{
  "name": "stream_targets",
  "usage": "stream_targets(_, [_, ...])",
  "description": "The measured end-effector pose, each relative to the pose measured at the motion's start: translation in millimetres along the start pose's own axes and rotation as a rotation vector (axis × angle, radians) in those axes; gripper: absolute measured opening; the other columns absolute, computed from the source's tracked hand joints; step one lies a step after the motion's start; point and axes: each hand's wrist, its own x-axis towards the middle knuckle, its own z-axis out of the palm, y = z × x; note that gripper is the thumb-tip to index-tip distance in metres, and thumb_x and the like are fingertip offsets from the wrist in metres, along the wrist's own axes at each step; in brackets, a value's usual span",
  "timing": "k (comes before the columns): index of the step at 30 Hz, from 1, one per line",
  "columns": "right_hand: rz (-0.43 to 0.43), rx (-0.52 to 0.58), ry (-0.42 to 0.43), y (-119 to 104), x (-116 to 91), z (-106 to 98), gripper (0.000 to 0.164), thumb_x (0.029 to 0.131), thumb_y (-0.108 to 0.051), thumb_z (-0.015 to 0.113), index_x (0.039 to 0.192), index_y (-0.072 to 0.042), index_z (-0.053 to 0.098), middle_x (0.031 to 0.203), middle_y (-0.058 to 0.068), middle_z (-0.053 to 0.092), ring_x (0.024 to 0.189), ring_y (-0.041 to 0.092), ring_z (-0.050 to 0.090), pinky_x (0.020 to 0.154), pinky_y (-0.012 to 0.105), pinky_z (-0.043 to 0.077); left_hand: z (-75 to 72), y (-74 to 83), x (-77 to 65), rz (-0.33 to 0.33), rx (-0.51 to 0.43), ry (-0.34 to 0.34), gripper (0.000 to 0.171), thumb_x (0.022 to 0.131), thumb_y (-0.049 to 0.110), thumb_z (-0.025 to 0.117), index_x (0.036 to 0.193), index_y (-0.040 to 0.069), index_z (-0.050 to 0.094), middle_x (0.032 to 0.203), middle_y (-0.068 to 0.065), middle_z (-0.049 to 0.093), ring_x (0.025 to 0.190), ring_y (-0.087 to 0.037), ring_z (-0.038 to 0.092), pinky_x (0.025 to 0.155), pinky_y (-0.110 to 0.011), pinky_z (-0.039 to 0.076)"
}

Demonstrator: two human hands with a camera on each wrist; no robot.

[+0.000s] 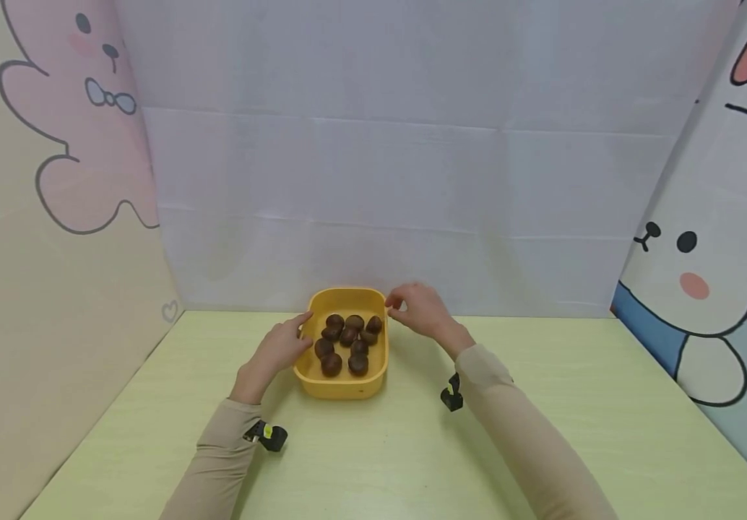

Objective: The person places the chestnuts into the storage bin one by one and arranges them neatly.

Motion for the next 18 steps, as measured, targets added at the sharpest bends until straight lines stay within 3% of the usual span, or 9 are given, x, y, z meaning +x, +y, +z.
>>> stream_targets(8, [0.062, 0.033, -0.019, 12.8, -8.9, -8.0, 0.021, 0.091, -0.017, 0.068, 0.107, -0.005, 0.075, 0.098, 0.007, 0.072, 0.099, 0.034, 0.064, 0.089, 0.049, 0.048, 0.2, -2.6, -0.4, -0.006, 0.005, -0.006, 0.059, 0.094, 0.019, 0.056, 0.151, 0.012, 0.043, 0.072, -0.004, 0.048, 0.062, -0.018, 0.044, 0.053, -0.028, 0.035])
stream_targets(18, [0.101, 0.038, -0.029, 34.6, -23.6, -15.0, 0.024, 0.091, -0.014, 0.066, 0.109, 0.000, 0.073, 0.099, 0.012, 0.071, 0.097, 0.036, 0.064, 0.084, 0.049, 0.050, -0.1, -1.3, 1.4, -0.008, -0.015, -0.016, 0.060, 0.094, 0.019, 0.056, 0.152, 0.012, 0.041, 0.069, -0.003, 0.047, 0.055, -0.016, 0.042, 0.050, -0.026, 0.035])
